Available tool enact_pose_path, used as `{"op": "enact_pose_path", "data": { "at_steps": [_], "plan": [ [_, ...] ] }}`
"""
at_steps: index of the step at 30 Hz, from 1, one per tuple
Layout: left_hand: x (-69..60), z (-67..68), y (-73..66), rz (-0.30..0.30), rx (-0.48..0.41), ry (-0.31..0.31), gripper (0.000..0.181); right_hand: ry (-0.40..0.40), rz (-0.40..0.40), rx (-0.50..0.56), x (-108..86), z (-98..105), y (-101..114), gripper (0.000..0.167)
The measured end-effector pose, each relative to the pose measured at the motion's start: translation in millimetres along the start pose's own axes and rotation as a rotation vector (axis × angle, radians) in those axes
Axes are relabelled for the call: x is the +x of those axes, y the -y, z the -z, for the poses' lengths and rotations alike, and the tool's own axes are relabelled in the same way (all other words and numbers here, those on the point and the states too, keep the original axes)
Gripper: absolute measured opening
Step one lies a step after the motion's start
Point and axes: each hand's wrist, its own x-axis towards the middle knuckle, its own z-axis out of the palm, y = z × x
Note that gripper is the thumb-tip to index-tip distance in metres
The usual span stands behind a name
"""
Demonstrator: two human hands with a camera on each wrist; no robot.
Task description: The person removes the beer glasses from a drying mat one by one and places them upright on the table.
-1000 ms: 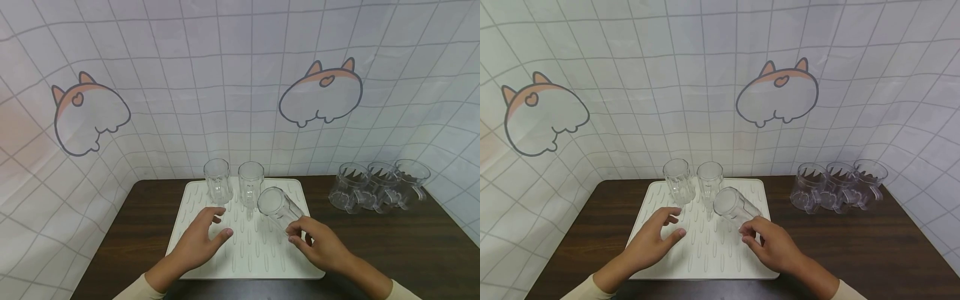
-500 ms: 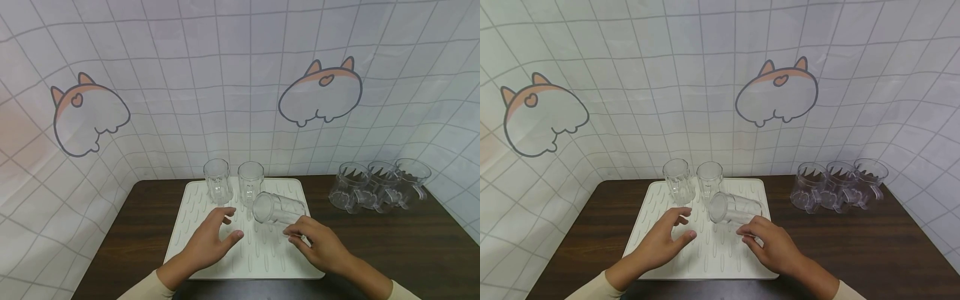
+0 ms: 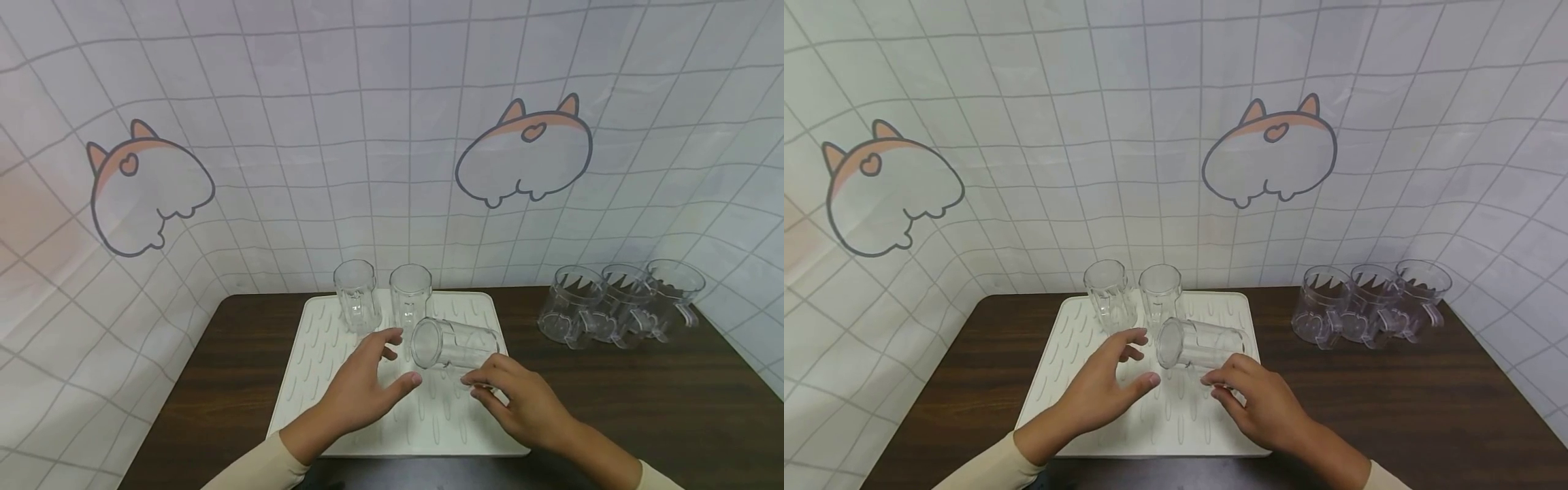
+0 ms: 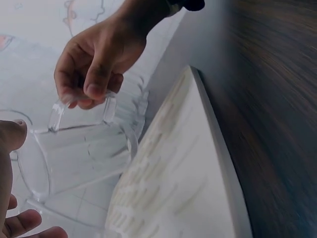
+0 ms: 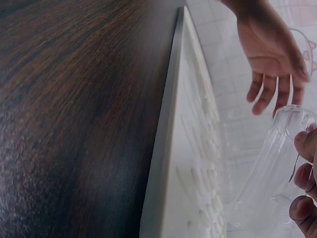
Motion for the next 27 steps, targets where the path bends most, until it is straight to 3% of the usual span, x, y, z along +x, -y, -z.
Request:
{"op": "enact_pose_path", "data": {
  "at_steps": [5, 8, 13, 27],
  "plan": [
    [8.2, -5.3, -10.1, 0.017, 0.003, -0.007, 0.077, 0.012, -0.011, 0.021, 0.7, 1.7, 2.6, 0.013],
    [11.3, -7.3, -14.5, 0.045, -0.001, -0.016, 0.080, 0.012, -0.007, 0.027, 1.3, 1.8, 3.8, 0.024],
    [14.9, -9.2, -18.2, 0.083, -0.002, -0.013, 0.085, 0.015, -0.012, 0.030, 1.5, 1.3, 5.6, 0.029],
    [17.9, -8.3, -15.3, 0.050, -0.037, -0.012, 0.076, -0.038, 0.092, 0.051, 5.3, 0.6, 10.6, 0.027]
  ]
}}
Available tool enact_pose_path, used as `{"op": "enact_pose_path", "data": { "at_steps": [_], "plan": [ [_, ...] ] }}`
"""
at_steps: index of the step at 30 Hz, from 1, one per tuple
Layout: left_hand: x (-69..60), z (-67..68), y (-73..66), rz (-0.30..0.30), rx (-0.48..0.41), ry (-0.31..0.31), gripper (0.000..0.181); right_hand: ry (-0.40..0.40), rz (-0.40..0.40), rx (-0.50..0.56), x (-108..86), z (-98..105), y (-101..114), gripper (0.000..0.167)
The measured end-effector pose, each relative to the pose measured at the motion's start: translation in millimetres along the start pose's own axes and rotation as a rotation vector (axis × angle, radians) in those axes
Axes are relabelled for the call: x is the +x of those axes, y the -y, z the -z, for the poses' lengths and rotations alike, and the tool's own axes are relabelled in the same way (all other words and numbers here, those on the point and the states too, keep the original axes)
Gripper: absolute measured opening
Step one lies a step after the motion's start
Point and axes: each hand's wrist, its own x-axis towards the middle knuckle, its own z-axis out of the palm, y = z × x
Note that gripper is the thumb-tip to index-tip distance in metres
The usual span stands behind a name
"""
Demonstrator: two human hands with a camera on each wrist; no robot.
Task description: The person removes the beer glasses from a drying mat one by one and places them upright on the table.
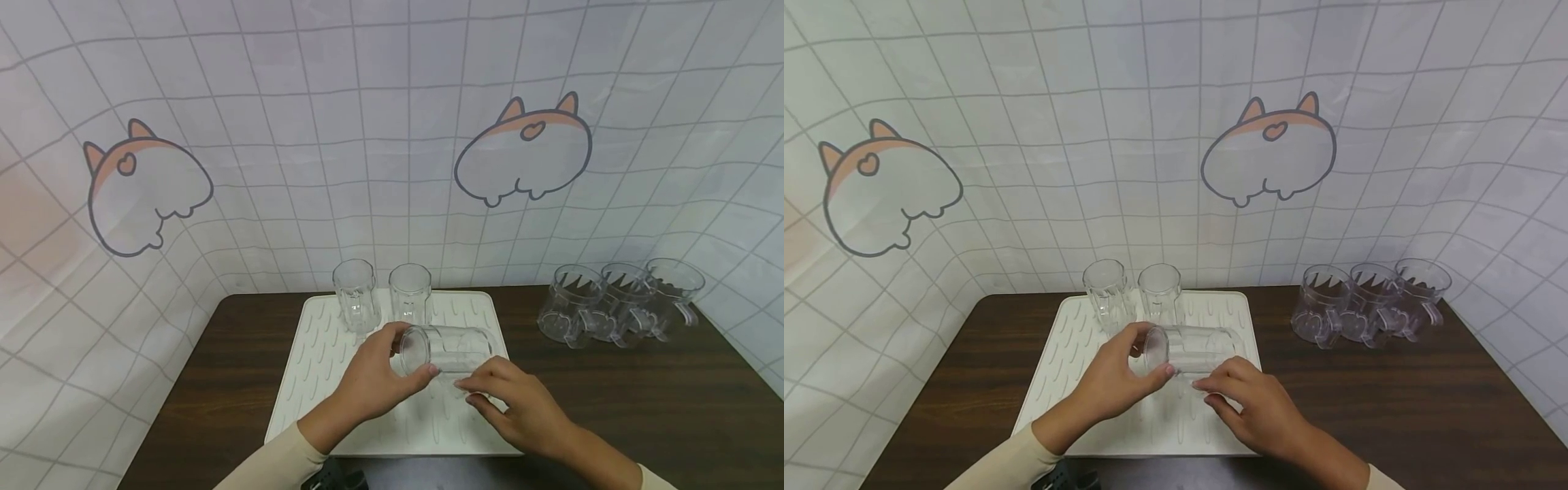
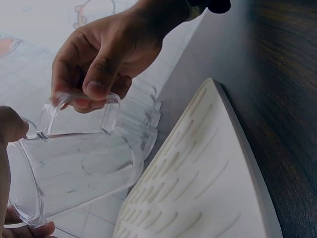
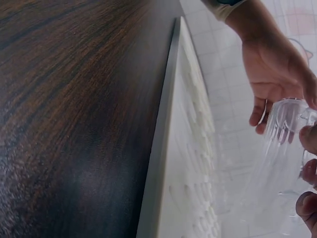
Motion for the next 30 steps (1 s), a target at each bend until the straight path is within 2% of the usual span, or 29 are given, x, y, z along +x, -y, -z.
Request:
{"op": "enact_pose_path", "data": {
  "at_steps": [6, 9, 17, 21, 27, 30],
  "plan": [
    [-1.2, 1.0, 2.9, 0.005, -0.013, 0.002, 0.070, -0.096, 0.054, -0.015, 2.9, -1.4, -3.8, 0.028],
    [-2.1, 1.1, 4.8, 0.002, -0.022, 0.004, 0.069, -0.140, 0.040, -0.022, 3.7, -1.2, -3.5, 0.033],
    [-4.3, 0.2, 9.7, -0.030, -0.069, 0.005, 0.066, -0.213, -0.168, -0.064, 1.9, 1.5, 1.0, 0.065],
    [-6.2, -0.9, 11.9, -0.025, -0.083, 0.017, 0.069, -0.224, -0.233, -0.056, 0.5, 1.2, 0.3, 0.075],
    [-8.5, -2.9, 14.6, -0.032, -0.102, 0.039, 0.070, -0.292, -0.273, -0.021, 0.6, 0.0, -1.2, 0.083],
    [-9.6, -3.9, 15.2, -0.029, -0.112, 0.050, 0.071, -0.305, -0.331, -0.016, 0.5, 0.5, -0.1, 0.080]
  ]
}}
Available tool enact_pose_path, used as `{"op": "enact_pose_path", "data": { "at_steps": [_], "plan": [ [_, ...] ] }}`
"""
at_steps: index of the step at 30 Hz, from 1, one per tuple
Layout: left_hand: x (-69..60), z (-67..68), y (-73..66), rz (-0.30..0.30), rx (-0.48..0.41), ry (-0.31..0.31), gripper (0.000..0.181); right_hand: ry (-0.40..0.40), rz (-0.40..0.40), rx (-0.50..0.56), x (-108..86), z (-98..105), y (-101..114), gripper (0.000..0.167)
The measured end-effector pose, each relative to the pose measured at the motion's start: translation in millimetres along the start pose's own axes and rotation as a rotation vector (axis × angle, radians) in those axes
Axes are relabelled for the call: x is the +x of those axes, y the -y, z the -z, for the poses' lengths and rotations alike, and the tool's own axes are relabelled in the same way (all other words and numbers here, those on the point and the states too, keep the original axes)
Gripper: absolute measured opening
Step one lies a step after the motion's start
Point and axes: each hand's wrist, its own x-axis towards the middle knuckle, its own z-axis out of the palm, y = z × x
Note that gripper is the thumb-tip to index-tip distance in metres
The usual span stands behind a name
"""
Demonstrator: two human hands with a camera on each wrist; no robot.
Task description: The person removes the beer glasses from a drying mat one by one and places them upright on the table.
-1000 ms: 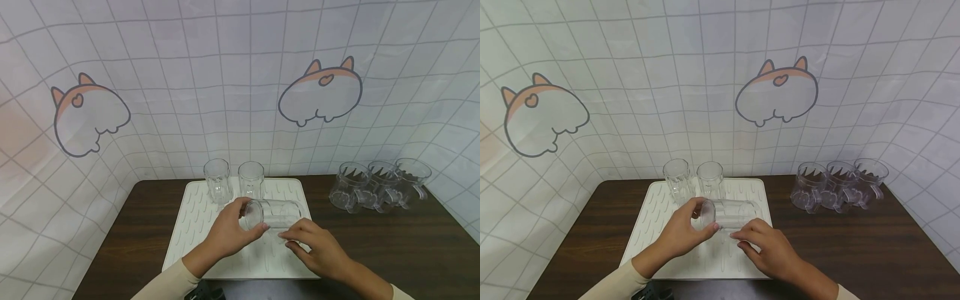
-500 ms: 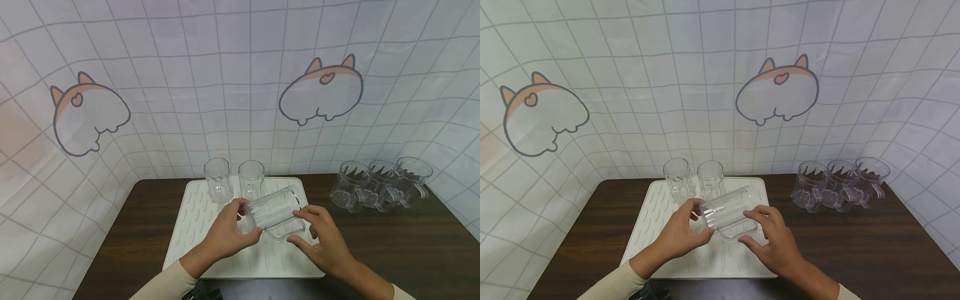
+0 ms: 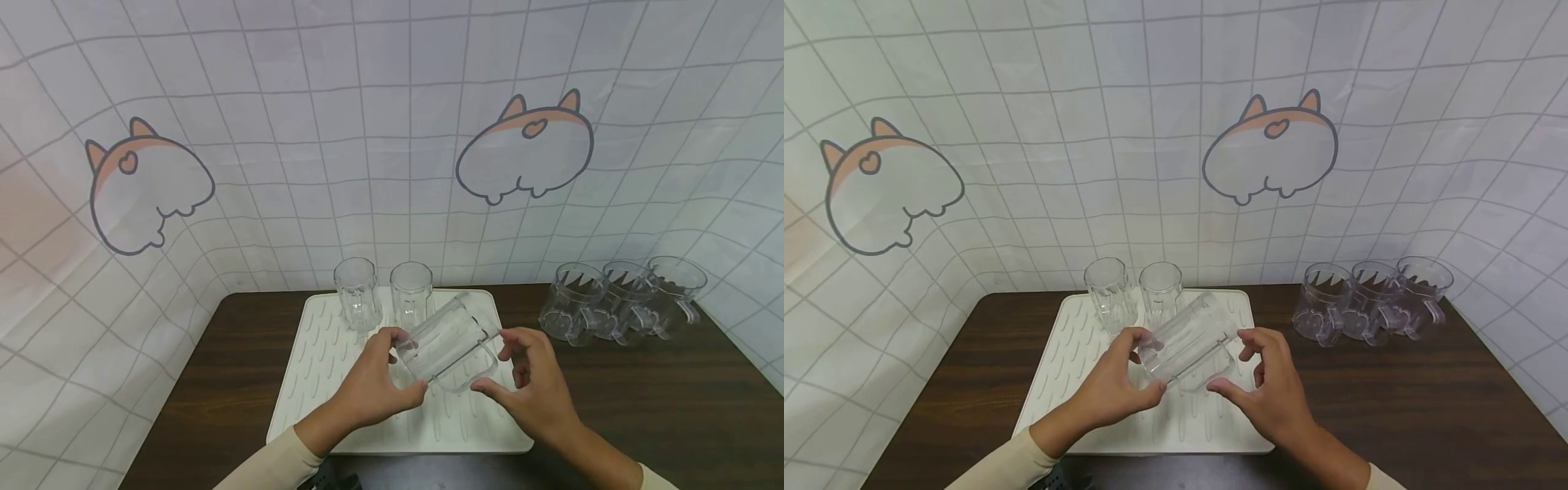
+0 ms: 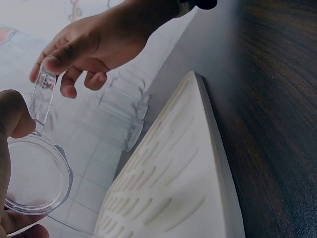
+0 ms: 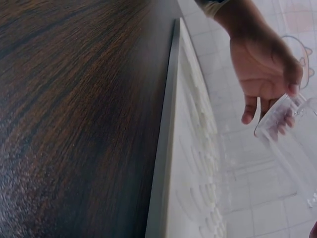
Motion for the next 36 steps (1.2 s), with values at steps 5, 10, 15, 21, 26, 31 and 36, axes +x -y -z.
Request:
{"op": "enact_pose_path", "data": {
  "at_steps": [5, 10, 15, 21, 26, 31, 36],
  "plan": [
    [-0.5, -2.6, 1.4, 0.011, -0.023, 0.005, 0.070, 0.060, -0.136, -0.023, -2.2, 0.9, 2.8, 0.068],
    [-1.2, -5.6, 3.4, 0.013, -0.030, 0.010, 0.070, 0.132, -0.169, -0.016, -5.3, -0.3, 3.3, 0.050],
    [-1.8, -8.8, 5.3, -0.009, -0.009, 0.021, 0.068, 0.152, -0.056, 0.071, -6.9, -2.6, 0.8, 0.042],
    [-0.6, -13.5, 6.0, -0.001, 0.059, 0.014, 0.066, 0.163, 0.038, 0.194, -7.2, -8.3, -0.5, 0.042],
    [0.5, -16.1, 4.6, 0.044, 0.133, 0.018, 0.066, 0.196, 0.018, 0.246, -6.9, -11.9, 3.1, 0.044],
    [2.8, -19.0, 5.0, 0.064, 0.157, 0.028, 0.066, 0.197, 0.048, 0.276, -7.5, -15.5, 3.9, 0.042],
    [6.1, -23.8, 7.2, 0.074, 0.185, 0.037, 0.071, 0.206, 0.073, 0.292, -9.1, -18.4, 4.2, 0.042]
  ]
}}
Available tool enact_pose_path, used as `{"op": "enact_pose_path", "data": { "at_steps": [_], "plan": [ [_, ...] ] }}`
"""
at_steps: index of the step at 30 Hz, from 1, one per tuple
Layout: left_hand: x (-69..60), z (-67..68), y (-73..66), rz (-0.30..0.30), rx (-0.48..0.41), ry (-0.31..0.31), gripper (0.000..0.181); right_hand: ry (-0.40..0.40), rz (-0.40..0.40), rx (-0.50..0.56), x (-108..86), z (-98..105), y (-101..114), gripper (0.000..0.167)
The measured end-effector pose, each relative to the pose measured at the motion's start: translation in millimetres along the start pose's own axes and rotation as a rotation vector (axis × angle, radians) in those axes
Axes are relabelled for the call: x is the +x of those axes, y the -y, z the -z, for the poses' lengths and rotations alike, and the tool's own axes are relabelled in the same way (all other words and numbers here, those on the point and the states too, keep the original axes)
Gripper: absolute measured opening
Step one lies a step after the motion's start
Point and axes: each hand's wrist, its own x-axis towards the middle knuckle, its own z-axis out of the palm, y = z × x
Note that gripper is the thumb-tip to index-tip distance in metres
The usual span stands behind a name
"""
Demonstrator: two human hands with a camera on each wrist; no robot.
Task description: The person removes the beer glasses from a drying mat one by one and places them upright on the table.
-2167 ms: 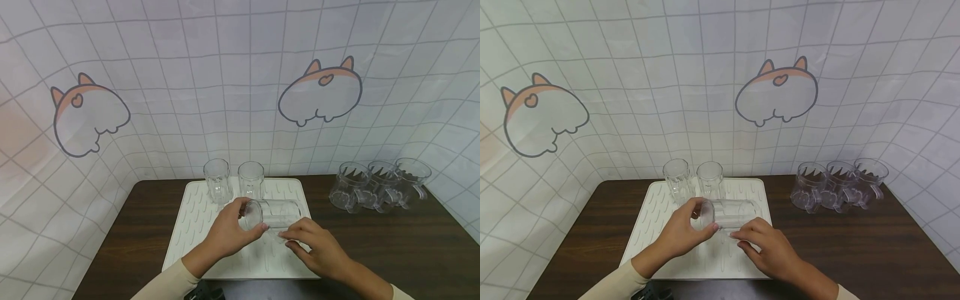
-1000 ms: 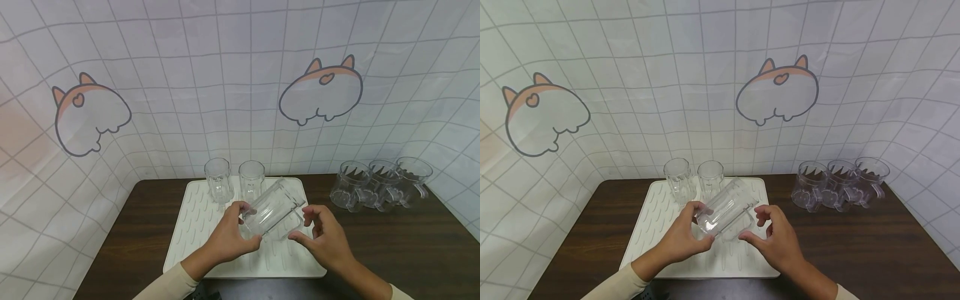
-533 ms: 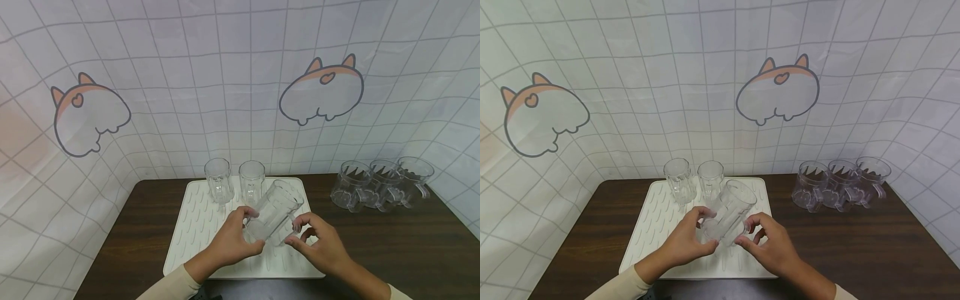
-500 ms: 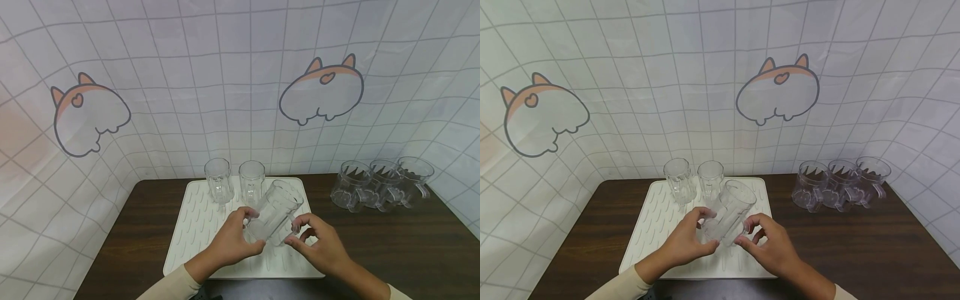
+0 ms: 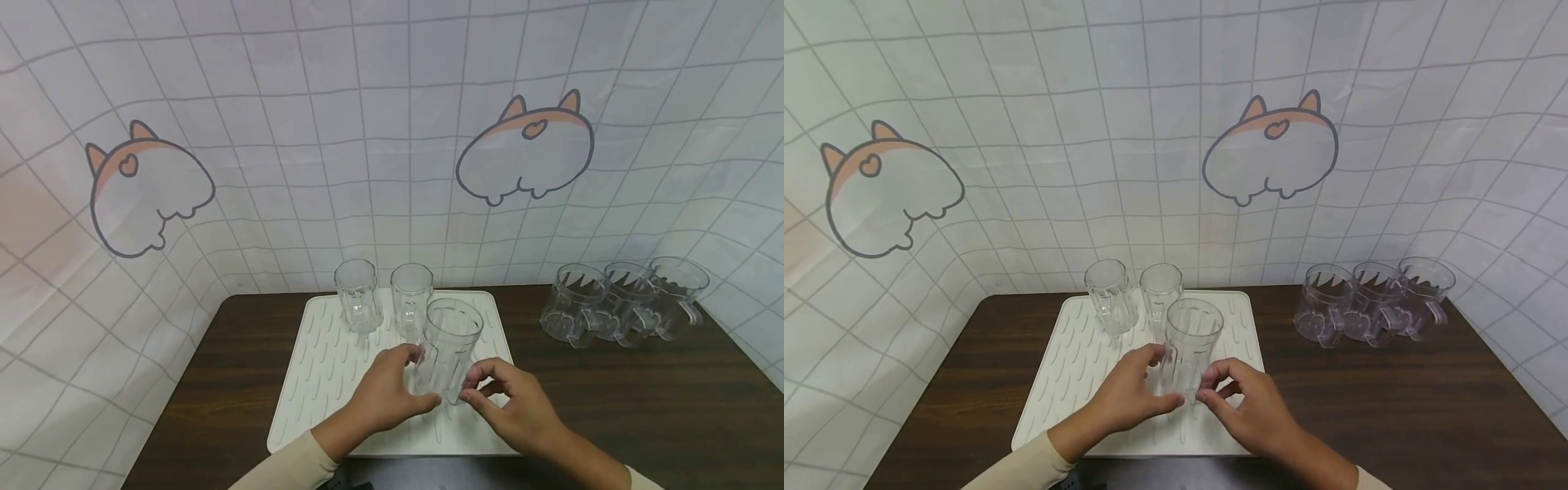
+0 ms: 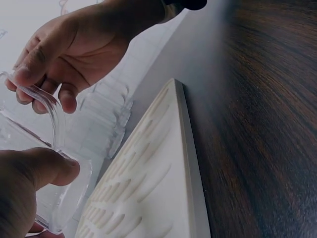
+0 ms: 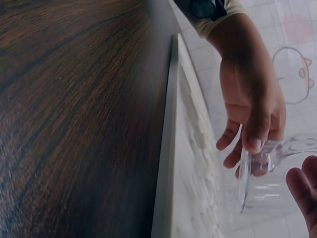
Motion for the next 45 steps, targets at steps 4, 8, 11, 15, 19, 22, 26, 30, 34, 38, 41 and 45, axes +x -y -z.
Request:
{"op": "enact_pose_path", "data": {
  "at_steps": [4, 8, 11, 15, 19, 22, 26, 30, 34, 38, 41, 45],
  "plan": [
    [2.7, -3.4, 0.0, -0.001, 0.027, 0.000, 0.072, 0.033, 0.029, 0.020, -0.5, -2.1, -0.9, 0.038],
    [3.8, -5.1, -0.6, -0.004, 0.041, -0.002, 0.072, 0.070, 0.048, 0.043, -0.9, -2.9, -1.8, 0.026],
    [3.8, -5.7, -0.9, -0.002, 0.045, 0.002, 0.071, 0.085, 0.057, 0.047, -0.7, -2.9, -1.5, 0.024],
    [3.9, -6.0, -1.0, -0.003, 0.051, 0.013, 0.072, 0.089, 0.066, 0.027, -0.9, -2.5, -0.6, 0.037],
    [3.3, -4.3, 0.1, -0.014, 0.047, 0.027, 0.073, 0.085, 0.066, -0.021, -2.0, -0.2, -1.0, 0.043],
    [1.4, -0.9, 2.4, -0.021, 0.039, 0.039, 0.073, 0.077, 0.059, -0.057, -3.6, 4.0, -2.4, 0.035],
    [-4.1, 5.8, 9.1, -0.025, 0.053, 0.052, 0.071, 0.063, 0.047, -0.092, -5.8, 11.2, -3.7, 0.023],
    [-10.8, 11.3, 20.4, -0.032, 0.096, 0.056, 0.069, 0.046, 0.026, -0.138, -8.0, 18.2, -3.4, 0.027],
    [-16.4, 17.8, 31.9, -0.051, 0.130, 0.050, 0.071, 0.035, 0.007, -0.189, -10.1, 26.0, -1.7, 0.043],
    [-23.5, 26.6, 42.0, -0.049, 0.145, 0.046, 0.076, 0.031, -0.026, -0.210, -12.9, 34.4, -0.3, 0.047],
    [-29.5, 34.0, 49.4, -0.046, 0.160, 0.035, 0.081, 0.026, -0.052, -0.227, -15.8, 41.1, -0.4, 0.047],
    [-38.3, 44.7, 60.2, -0.039, 0.201, 0.016, 0.089, 0.012, -0.066, -0.250, -20.9, 50.2, -3.3, 0.048]
  ]
}}
